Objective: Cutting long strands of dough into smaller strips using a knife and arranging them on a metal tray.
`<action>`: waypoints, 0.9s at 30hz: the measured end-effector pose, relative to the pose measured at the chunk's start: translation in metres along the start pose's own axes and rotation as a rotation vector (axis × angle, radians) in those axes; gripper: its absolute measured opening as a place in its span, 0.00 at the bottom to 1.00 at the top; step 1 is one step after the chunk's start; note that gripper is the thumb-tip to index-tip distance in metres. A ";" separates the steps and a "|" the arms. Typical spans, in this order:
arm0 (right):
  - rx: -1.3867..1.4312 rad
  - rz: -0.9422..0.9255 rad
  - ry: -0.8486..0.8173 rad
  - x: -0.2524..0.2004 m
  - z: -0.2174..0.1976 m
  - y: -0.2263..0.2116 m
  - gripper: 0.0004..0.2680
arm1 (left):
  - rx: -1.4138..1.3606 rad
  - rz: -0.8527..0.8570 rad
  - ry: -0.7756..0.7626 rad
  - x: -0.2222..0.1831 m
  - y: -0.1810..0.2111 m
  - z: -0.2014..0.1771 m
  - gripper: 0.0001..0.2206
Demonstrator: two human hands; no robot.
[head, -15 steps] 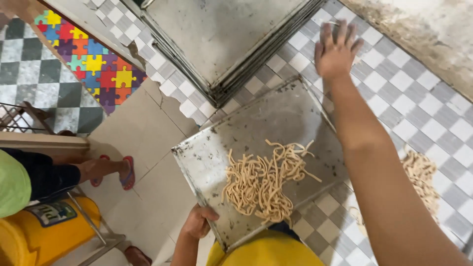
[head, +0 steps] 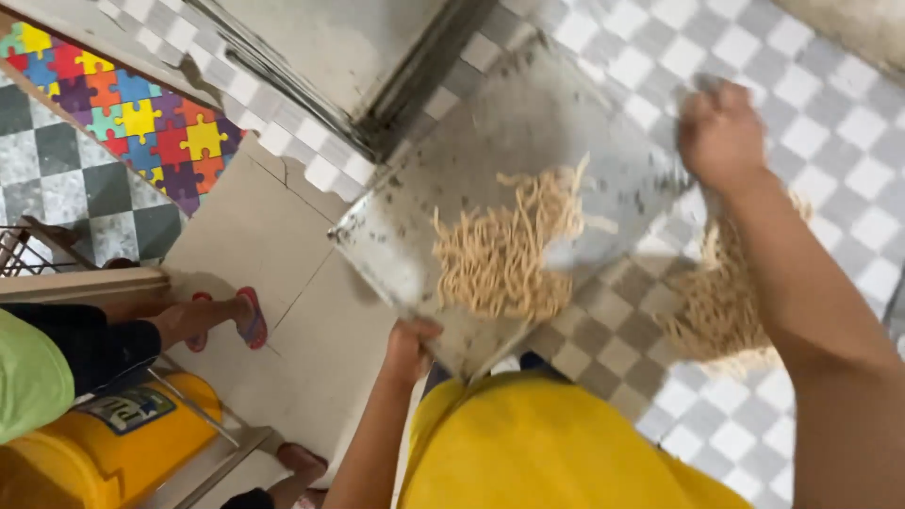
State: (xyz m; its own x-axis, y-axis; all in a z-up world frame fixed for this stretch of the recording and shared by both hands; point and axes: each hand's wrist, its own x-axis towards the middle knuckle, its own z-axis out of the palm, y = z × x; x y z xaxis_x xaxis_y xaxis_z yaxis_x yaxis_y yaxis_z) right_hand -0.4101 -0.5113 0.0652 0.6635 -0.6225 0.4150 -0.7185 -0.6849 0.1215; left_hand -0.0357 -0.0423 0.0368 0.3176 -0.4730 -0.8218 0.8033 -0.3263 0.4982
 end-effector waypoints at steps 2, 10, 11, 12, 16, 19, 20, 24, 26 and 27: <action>-0.065 0.058 -0.074 -0.044 -0.049 -0.006 0.08 | -0.026 -0.001 0.045 -0.005 -0.010 0.032 0.10; 0.713 0.399 -0.469 -0.078 -0.158 -0.224 0.25 | 0.169 -0.010 0.005 -0.094 -0.017 0.122 0.23; 0.590 0.290 -0.364 -0.085 -0.137 -0.232 0.22 | 0.163 -0.026 0.000 -0.087 -0.025 0.116 0.22; 0.466 0.182 -0.260 -0.090 -0.116 -0.241 0.19 | 0.156 -0.042 -0.004 -0.079 -0.033 0.110 0.22; 0.622 0.158 -0.233 -0.038 -0.080 -0.257 0.14 | 0.154 -0.136 0.005 -0.098 -0.016 0.132 0.11; 0.802 0.017 0.005 -0.024 -0.083 -0.243 0.17 | 0.161 -0.292 0.013 -0.102 -0.009 0.138 0.08; 0.954 0.103 0.152 -0.031 -0.075 -0.230 0.12 | 0.244 -0.144 0.047 -0.089 -0.020 0.126 0.08; 0.682 0.064 0.319 -0.093 -0.114 -0.111 0.17 | 0.501 0.236 0.004 -0.048 -0.037 0.084 0.26; 0.528 0.167 0.266 -0.163 -0.136 -0.072 0.20 | 1.012 0.335 0.129 -0.125 0.005 0.115 0.31; 0.378 0.274 0.208 -0.201 -0.148 -0.053 0.24 | 1.524 0.432 0.265 -0.163 0.026 0.131 0.40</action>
State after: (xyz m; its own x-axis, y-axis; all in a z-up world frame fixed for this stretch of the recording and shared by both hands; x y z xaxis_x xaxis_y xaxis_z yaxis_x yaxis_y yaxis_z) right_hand -0.5369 -0.2937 0.1089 0.3786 -0.7361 0.5611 -0.7091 -0.6203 -0.3354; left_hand -0.1325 -0.0808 0.2203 0.5811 -0.6461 -0.4948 -0.5407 -0.7609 0.3586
